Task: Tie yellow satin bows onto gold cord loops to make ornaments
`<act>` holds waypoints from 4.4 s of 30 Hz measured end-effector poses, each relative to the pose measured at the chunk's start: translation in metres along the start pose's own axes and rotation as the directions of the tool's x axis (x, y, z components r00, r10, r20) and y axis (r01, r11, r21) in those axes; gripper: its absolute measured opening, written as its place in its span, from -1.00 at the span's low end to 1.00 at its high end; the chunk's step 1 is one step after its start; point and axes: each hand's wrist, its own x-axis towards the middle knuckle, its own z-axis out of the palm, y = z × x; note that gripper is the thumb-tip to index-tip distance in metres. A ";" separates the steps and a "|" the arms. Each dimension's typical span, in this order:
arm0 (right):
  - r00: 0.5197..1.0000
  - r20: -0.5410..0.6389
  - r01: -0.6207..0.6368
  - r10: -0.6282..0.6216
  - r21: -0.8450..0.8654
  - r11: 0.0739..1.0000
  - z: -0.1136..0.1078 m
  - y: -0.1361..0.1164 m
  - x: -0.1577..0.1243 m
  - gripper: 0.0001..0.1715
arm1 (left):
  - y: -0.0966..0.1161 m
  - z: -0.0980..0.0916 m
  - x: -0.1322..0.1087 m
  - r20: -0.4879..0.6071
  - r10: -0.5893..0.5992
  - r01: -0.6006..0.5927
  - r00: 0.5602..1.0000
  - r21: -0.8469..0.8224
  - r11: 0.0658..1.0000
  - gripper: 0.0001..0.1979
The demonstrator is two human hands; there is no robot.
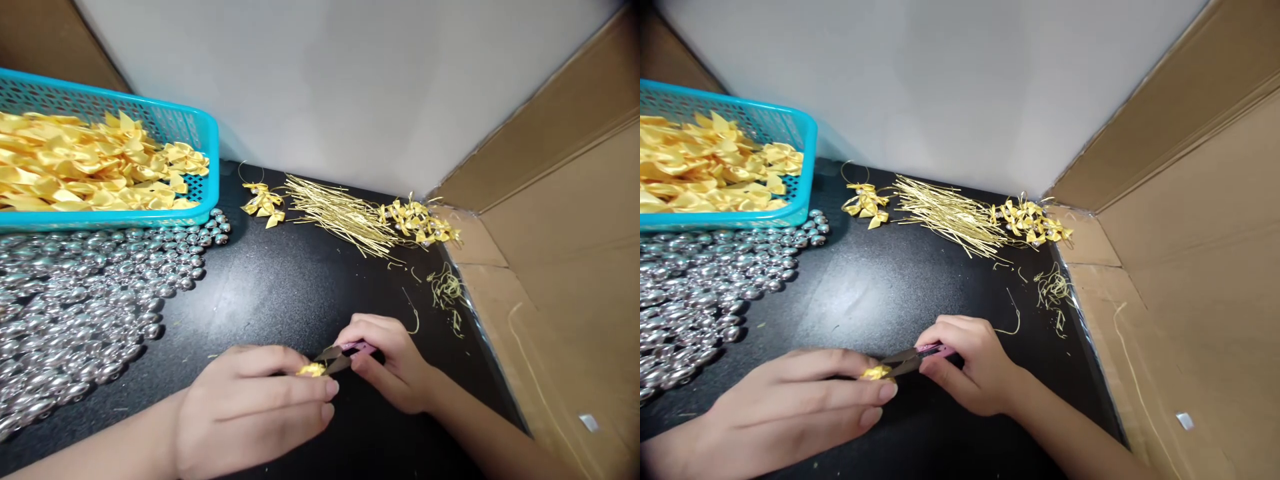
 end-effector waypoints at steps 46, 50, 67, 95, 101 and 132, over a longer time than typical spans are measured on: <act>0.996 -0.084 0.030 -0.033 -0.026 0.999 0.008 -0.001 0.001 -0.52 | 0.008 0.006 -0.002 -0.038 -0.177 0.176 0.984 -0.017 0.984 -0.79; 0.994 -0.106 0.033 -0.035 -0.019 0.999 0.007 0.000 0.001 -0.54 | 0.007 0.007 -0.003 -0.040 -0.202 0.199 0.979 -0.067 0.978 -0.82; 0.995 -0.076 0.058 -0.062 -0.048 0.997 -0.002 0.000 0.000 -0.56 | 0.009 -0.004 -0.001 0.025 0.145 -0.148 0.989 0.205 0.968 -0.73; 0.921 -0.371 -0.285 0.116 -0.440 0.852 -0.054 0.060 0.054 -0.84 | 0.006 0.010 -0.006 -0.009 -0.293 0.288 0.956 -0.146 0.946 -0.64; 0.908 -0.406 -0.331 0.102 -0.545 0.770 -0.063 0.091 0.094 -0.91 | -0.018 0.009 0.011 0.132 -0.842 0.755 0.524 -0.530 0.386 -0.69; 0.665 -0.503 -0.729 0.552 -0.599 0.332 -0.058 0.018 -0.013 -0.81 | -0.036 0.008 0.009 0.044 -0.862 0.685 0.505 -0.628 0.369 -0.61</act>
